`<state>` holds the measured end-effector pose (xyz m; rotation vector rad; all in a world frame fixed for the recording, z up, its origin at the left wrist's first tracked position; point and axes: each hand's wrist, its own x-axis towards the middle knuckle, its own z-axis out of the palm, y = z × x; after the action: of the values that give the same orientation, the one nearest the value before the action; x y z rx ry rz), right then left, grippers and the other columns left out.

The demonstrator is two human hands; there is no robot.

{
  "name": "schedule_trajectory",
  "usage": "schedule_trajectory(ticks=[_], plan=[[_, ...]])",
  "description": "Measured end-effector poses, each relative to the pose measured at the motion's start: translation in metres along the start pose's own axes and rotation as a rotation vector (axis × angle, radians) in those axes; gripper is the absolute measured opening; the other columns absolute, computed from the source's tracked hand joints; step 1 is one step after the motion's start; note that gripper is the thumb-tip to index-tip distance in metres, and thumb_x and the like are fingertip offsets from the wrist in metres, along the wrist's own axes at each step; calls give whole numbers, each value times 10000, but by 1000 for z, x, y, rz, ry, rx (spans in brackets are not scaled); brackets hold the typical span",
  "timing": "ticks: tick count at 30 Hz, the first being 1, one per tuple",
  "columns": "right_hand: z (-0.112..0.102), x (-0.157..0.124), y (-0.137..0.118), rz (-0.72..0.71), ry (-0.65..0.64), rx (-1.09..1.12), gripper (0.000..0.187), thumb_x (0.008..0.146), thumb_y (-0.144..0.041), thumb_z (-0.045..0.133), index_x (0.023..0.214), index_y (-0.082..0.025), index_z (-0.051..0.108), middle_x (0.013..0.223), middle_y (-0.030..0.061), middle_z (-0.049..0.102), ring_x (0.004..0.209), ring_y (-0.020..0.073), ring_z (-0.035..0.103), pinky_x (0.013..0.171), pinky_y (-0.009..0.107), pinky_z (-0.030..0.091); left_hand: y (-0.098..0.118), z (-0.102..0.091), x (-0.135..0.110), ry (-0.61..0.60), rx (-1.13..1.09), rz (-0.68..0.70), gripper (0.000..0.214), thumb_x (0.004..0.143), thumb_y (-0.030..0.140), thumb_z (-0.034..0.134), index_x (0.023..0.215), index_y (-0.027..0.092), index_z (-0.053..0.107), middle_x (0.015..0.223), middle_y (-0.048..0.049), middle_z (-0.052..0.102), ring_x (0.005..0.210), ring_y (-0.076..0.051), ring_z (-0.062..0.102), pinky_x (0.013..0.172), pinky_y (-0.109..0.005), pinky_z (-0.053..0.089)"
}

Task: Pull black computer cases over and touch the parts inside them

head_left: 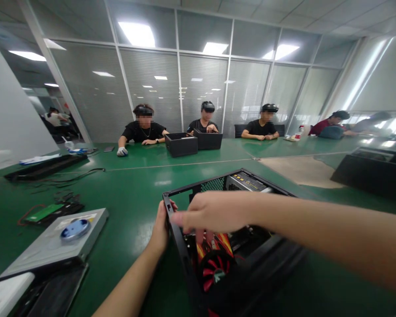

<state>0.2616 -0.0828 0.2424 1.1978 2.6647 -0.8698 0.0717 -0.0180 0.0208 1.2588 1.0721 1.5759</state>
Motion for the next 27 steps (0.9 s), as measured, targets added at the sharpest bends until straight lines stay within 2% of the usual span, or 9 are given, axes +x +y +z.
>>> schedule_trajectory(ticks=[2, 4, 7, 10, 12, 17, 22, 24, 27], plan=[[-13, 5, 28, -48, 144, -71, 374, 871, -528, 609, 884, -187, 764, 764, 39, 735, 611, 163, 633, 544, 264, 425, -3, -2, -1, -25, -15, 6, 485, 943, 674, 379, 1096, 255, 568, 987, -37, 595, 941, -211, 568, 951, -357, 454], [-9, 9, 54, -66, 242, -239, 243, 720, -433, 779, 847, -227, 767, 742, 22, 723, 609, 172, 612, 525, 272, 369, -7, -4, -2, -56, -38, 15, 473, 944, 659, 409, 1126, 252, 567, 997, -30, 591, 944, -195, 560, 957, -330, 434], [21, 18, 81, -2, 162, -330, 170, 704, -390, 780, 744, -226, 759, 655, 51, 687, 558, 192, 592, 511, 296, 331, -9, -6, -2, -58, -73, 14, 485, 931, 676, 426, 1112, 250, 572, 983, -31, 594, 920, -188, 554, 918, -313, 434], [53, 26, 95, 33, 57, -337, 248, 709, -455, 764, 777, -217, 767, 685, 88, 695, 563, 220, 612, 525, 316, 350, -10, -7, -2, -58, -85, 4, 487, 912, 682, 463, 1108, 251, 579, 974, -38, 606, 908, -196, 556, 893, -320, 437], [63, 30, 99, 33, -1, -289, 355, 657, -521, 793, 845, -220, 774, 718, 92, 703, 555, 223, 609, 521, 320, 360, -11, -8, -2, -78, -90, -8, 471, 918, 670, 467, 1117, 258, 577, 969, -38, 609, 898, -198, 555, 884, -325, 438], [50, 32, 101, 146, -80, -173, 388, 634, -460, 818, 933, -226, 738, 777, 62, 686, 617, 214, 588, 494, 297, 347, -10, -7, -4, -82, -80, 10, 436, 956, 623, 424, 1138, 251, 560, 956, -35, 597, 881, -188, 538, 863, -317, 438], [28, 22, 93, 123, -157, 95, 593, 634, -482, 832, 1146, -241, 656, 955, 8, 667, 792, 198, 611, 595, 263, 426, -5, -3, -6, -84, -103, 0, 424, 959, 601, 436, 1125, 229, 555, 938, -24, 587, 863, -167, 532, 844, -288, 428], [24, 16, 88, 99, -53, 108, 521, 701, -462, 810, 1154, -247, 671, 1018, 16, 656, 859, 195, 615, 682, 274, 458, -7, -3, -6, -79, -111, 10, 419, 964, 592, 434, 1131, 228, 557, 953, -27, 590, 867, -166, 540, 851, -288, 431], [16, 9, 78, 37, 236, -5, 334, 868, -448, 668, 1122, -239, 724, 1096, 59, 641, 951, 205, 615, 836, 315, 470, -12, -2, -6, -54, -80, 49, 411, 984, 567, 404, 1163, 232, 560, 1009, -38, 596, 940, -181, 561, 911, -309, 430]])
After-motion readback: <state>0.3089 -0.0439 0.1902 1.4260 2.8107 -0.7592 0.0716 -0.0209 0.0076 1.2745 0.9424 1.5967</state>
